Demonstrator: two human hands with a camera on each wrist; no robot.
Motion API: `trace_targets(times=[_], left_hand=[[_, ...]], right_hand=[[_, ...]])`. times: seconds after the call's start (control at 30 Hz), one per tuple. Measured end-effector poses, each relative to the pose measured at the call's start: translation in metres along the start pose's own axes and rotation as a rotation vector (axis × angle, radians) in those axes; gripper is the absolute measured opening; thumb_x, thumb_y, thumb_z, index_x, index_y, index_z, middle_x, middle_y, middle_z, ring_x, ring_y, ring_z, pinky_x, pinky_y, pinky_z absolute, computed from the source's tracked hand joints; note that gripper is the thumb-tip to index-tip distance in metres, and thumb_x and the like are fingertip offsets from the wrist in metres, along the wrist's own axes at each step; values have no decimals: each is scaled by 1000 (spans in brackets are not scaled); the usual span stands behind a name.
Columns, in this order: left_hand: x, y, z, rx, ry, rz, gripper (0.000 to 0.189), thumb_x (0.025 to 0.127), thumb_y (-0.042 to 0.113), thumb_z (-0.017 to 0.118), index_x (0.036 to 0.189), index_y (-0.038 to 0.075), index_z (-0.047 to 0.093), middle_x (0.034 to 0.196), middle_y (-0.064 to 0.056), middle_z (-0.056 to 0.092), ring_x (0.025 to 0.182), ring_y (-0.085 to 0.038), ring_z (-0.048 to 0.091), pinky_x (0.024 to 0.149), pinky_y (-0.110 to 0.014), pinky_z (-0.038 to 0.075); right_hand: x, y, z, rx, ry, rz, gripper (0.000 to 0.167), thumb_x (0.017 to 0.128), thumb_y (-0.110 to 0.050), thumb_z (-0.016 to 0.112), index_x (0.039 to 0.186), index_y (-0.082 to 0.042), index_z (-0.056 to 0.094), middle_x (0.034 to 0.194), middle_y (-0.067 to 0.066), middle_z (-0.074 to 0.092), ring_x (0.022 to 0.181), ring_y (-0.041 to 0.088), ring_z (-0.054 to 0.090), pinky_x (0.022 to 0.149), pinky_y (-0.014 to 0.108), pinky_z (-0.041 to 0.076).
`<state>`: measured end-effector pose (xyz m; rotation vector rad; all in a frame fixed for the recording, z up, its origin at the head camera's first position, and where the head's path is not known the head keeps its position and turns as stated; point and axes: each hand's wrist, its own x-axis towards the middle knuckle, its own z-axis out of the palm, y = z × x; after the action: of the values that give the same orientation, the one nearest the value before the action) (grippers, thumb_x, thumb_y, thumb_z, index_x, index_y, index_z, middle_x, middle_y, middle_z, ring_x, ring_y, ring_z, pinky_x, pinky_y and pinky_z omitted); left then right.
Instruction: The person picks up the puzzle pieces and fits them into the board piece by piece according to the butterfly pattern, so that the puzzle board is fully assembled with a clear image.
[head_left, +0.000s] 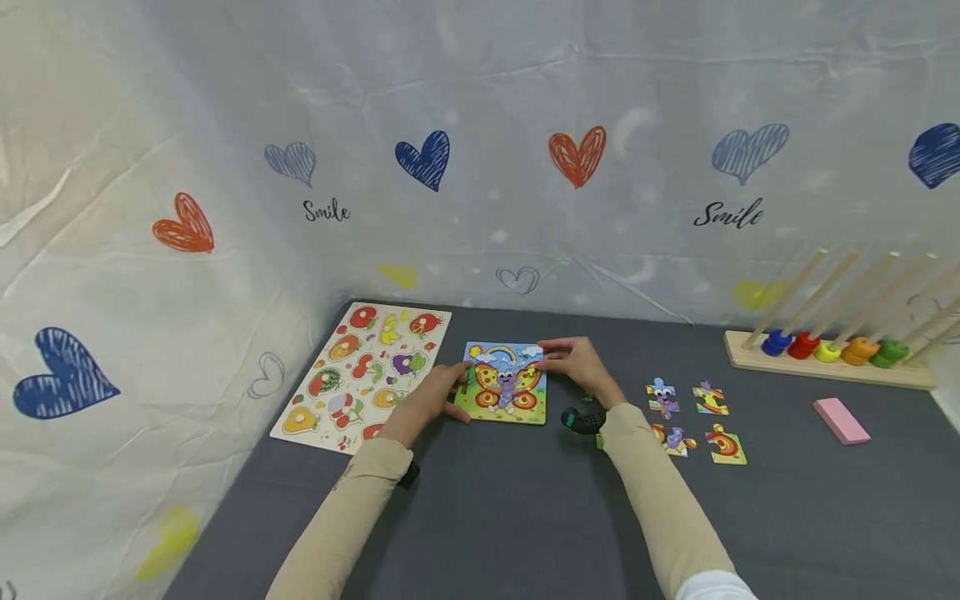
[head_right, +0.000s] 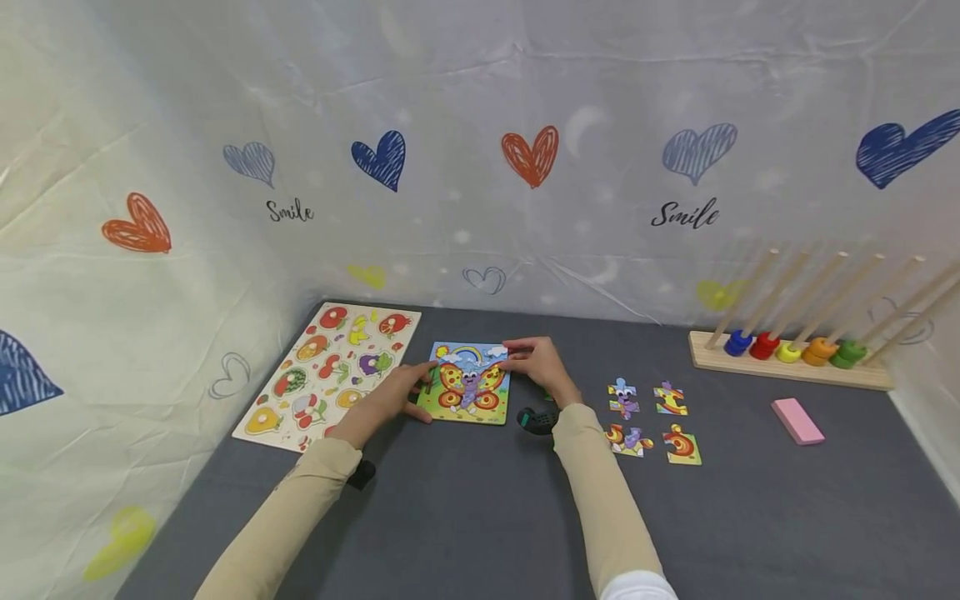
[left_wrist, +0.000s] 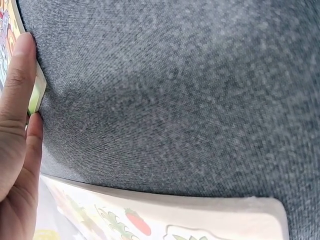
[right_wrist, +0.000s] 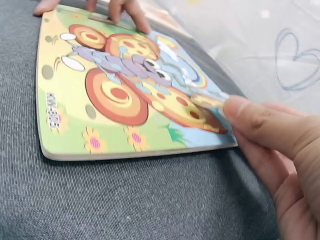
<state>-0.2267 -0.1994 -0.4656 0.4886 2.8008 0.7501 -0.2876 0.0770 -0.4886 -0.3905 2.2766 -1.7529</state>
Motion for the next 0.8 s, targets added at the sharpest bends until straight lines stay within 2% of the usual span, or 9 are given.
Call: trace_targets(times=[0.17, 0.27, 0.4, 0.57, 0.8], left_hand=[[-2, 0, -2, 11, 0, 23, 94, 66, 19, 89, 142, -5, 39, 111, -12, 55, 98, -27, 56, 90, -41, 48], [-1, 1, -2, 9, -6, 27, 95, 66, 19, 89, 143, -5, 39, 111, -13, 55, 98, -26, 55, 91, -41, 48], [1, 0, 0, 21, 0, 8, 95, 65, 19, 89, 143, -3, 39, 110, -11, 54, 97, -24, 55, 91, -39, 48], [1, 1, 0, 29, 2, 4, 94, 65, 19, 89, 143, -2, 40, 109, -10, 55, 95, -24, 54, 90, -39, 48], [-1, 1, -2, 37, -1, 11, 94, 65, 20, 89, 142, -3, 41, 109, -11, 54, 95, -25, 55, 89, -39, 48]], right_hand=[[6, -8, 6, -154, 27, 24, 41, 81, -8, 77, 119, 3, 65, 103, 19, 69, 89, 26, 68, 79, 36, 55], [9, -15, 9, -264, 48, 61, 39, 80, -10, 78, 116, 3, 68, 101, 18, 70, 85, 25, 67, 75, 36, 55], [12, -27, 12, -367, 36, 113, 37, 81, -10, 78, 114, 4, 69, 107, 19, 68, 92, 28, 65, 77, 37, 54], [13, -38, 15, -487, 32, 110, 34, 80, -8, 78, 111, 5, 69, 107, 20, 68, 99, 32, 63, 82, 41, 53], [13, -45, 23, -556, 55, 112, 33, 80, -6, 77, 109, 7, 69, 104, 20, 67, 98, 33, 61, 82, 42, 52]])
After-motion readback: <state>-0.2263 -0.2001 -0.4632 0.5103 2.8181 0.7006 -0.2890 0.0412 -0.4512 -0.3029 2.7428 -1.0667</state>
